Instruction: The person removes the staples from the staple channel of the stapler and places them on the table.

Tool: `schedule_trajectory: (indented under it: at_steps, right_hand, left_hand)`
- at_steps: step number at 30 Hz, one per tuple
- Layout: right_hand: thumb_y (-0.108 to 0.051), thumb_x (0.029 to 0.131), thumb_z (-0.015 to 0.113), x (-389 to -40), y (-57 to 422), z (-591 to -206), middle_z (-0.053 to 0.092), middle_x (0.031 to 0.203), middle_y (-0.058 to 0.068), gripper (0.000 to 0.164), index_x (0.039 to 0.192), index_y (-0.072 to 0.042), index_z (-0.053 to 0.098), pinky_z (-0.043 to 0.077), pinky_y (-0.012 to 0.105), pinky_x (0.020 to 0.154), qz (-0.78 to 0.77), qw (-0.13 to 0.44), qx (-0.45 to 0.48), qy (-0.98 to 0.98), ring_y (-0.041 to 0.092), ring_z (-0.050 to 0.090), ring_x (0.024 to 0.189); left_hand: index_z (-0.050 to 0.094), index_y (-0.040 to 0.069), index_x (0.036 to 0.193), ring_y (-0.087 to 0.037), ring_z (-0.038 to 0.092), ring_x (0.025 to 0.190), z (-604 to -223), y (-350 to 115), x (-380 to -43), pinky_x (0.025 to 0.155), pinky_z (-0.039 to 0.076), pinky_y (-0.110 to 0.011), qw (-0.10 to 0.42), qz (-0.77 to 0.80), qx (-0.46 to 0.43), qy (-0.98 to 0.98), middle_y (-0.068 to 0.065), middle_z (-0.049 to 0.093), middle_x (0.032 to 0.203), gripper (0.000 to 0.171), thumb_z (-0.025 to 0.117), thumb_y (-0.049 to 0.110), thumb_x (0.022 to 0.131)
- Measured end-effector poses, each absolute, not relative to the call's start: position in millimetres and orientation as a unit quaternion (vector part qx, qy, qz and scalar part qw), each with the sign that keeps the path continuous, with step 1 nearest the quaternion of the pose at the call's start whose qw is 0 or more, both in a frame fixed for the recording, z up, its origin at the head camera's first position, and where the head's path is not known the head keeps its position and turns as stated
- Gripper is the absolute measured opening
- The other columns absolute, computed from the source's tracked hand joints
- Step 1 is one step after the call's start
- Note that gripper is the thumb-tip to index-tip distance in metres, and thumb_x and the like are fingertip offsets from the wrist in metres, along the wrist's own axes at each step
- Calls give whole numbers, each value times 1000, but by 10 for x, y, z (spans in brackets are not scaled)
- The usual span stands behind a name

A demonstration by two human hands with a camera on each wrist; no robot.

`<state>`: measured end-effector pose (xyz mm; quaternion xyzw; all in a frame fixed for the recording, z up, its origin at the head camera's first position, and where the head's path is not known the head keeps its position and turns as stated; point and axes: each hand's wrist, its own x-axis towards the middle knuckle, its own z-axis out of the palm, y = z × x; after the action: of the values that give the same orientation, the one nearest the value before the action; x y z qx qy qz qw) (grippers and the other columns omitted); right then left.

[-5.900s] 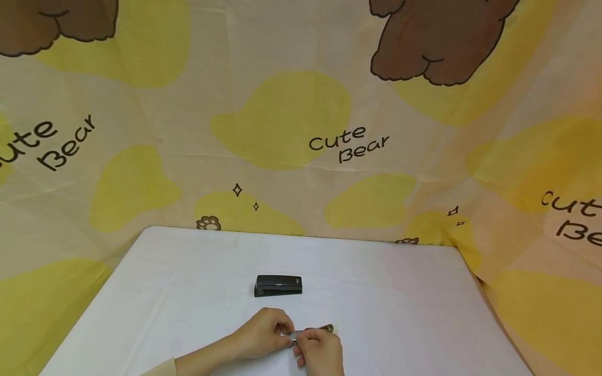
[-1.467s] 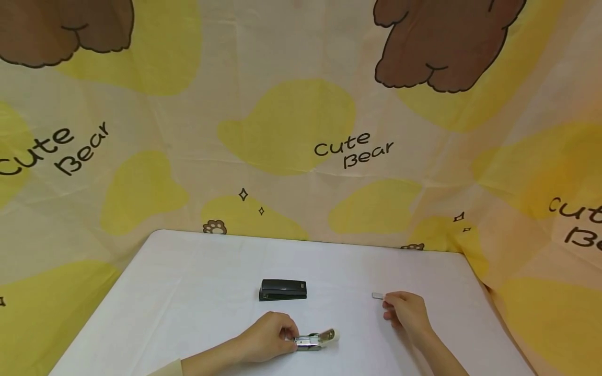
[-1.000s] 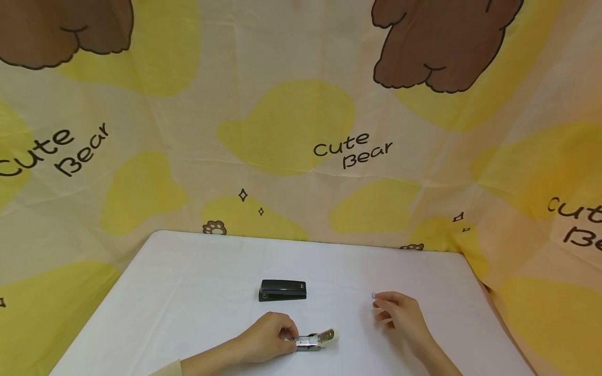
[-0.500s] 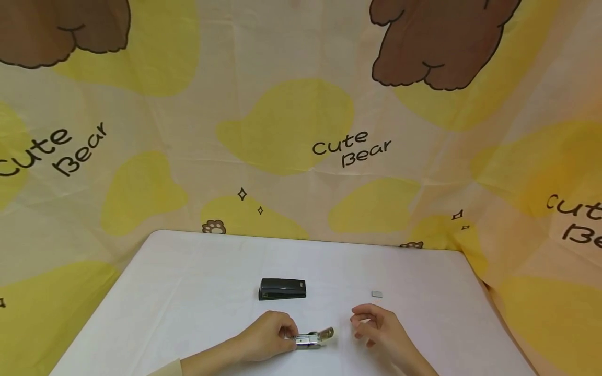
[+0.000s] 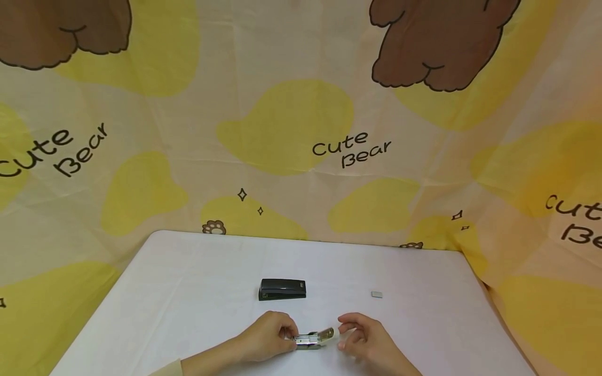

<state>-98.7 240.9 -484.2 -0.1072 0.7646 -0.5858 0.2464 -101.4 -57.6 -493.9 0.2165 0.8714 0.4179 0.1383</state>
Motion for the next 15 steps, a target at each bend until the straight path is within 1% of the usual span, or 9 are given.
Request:
schedule_trajectory:
  at_steps: [3, 8, 12, 15]
  right_hand:
    - [-11, 91, 81, -985, 2378, -4858, 65, 112, 10, 55, 136, 10, 56, 57, 27, 71, -584, 245, -113, 766, 20, 64, 85]
    - [-8, 91, 81, -985, 2350, -4896, 62, 113, 11, 56, 136, 12, 55, 56, 25, 71, -590, 237, -138, 759, 16, 65, 84]
    - [-10, 89, 83, -982, 2317, -4919, 62, 115, 10, 57, 135, 10, 57, 54, 24, 70, -594, 244, -129, 755, 16, 64, 84]
    - [-10, 88, 84, -978, 2301, -4930, 63, 111, 10, 54, 133, 9, 60, 52, 23, 68, -590, 244, -126, 759, 16, 62, 81]
  left_hand:
    - [77, 13, 86, 0, 49, 71, -4939, -583, -1015, 69, 43, -21, 142, 420, 216, 870, 15, 57, 74, 12, 85, 6, 82]
    - [77, 13, 87, 1, 49, 71, -4946, -592, -1016, 69, 43, -21, 140, 422, 218, 869, 16, 57, 74, 11, 84, 6, 82]
    - [77, 13, 87, 1, 49, 71, -4947, -587, -1018, 69, 43, -21, 141, 423, 220, 867, 16, 57, 74, 11, 84, 6, 82]
    - [77, 14, 87, 1, 49, 70, -4948, -581, -1019, 69, 43, -21, 143, 424, 217, 868, 16, 57, 74, 12, 84, 6, 82]
